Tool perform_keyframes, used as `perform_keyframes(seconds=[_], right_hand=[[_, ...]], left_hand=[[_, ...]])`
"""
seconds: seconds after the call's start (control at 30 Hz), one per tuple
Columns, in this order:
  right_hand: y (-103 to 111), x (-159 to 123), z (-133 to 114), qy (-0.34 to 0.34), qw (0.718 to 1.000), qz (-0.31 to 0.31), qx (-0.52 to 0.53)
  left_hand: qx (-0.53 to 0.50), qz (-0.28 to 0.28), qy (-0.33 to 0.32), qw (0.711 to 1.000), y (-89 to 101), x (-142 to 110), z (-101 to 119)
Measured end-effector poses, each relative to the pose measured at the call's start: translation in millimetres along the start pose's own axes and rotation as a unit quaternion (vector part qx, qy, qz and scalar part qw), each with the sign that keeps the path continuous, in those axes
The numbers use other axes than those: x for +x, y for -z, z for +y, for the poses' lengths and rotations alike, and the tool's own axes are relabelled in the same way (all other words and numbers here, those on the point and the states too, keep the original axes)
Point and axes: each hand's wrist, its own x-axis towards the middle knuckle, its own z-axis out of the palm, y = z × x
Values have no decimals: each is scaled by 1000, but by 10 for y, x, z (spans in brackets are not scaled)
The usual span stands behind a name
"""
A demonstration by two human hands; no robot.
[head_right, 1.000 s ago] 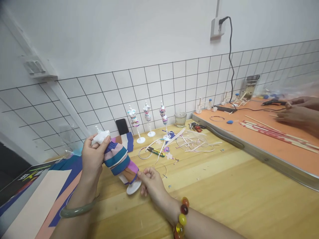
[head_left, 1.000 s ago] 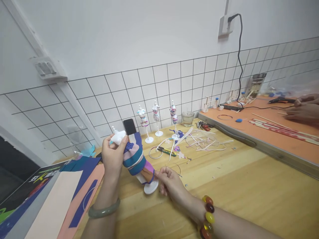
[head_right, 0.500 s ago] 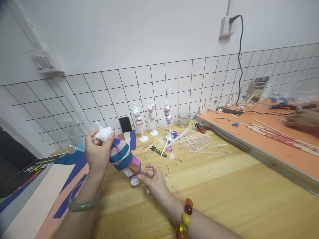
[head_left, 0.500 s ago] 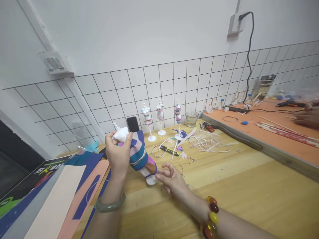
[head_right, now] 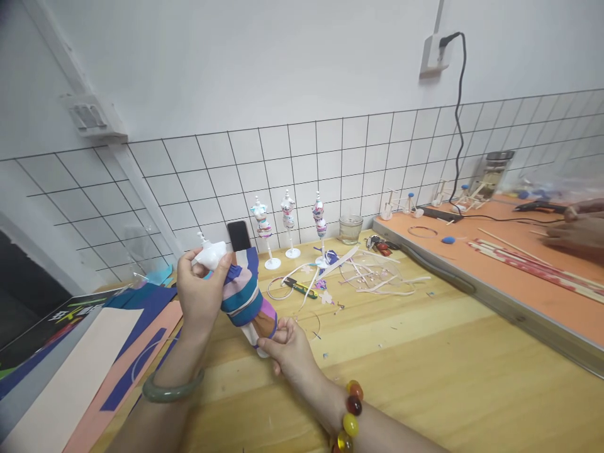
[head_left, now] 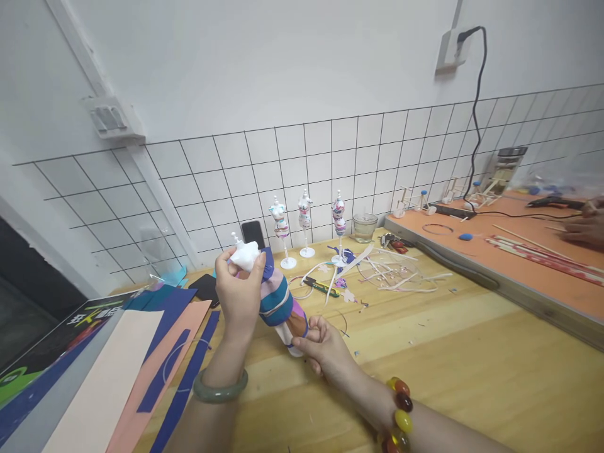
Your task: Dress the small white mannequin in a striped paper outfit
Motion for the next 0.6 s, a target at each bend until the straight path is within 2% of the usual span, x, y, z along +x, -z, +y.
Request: perform_keyframes(seconds=[0.3, 0.6], right_hand=[[-22, -32, -23, -22, 1000, -8, -2], [102, 88, 24, -4, 996, 31, 84]], left_hand=[[-13, 5, -13, 1000, 1, 16, -4], [-30, -9, -11, 999, 40, 27, -6]])
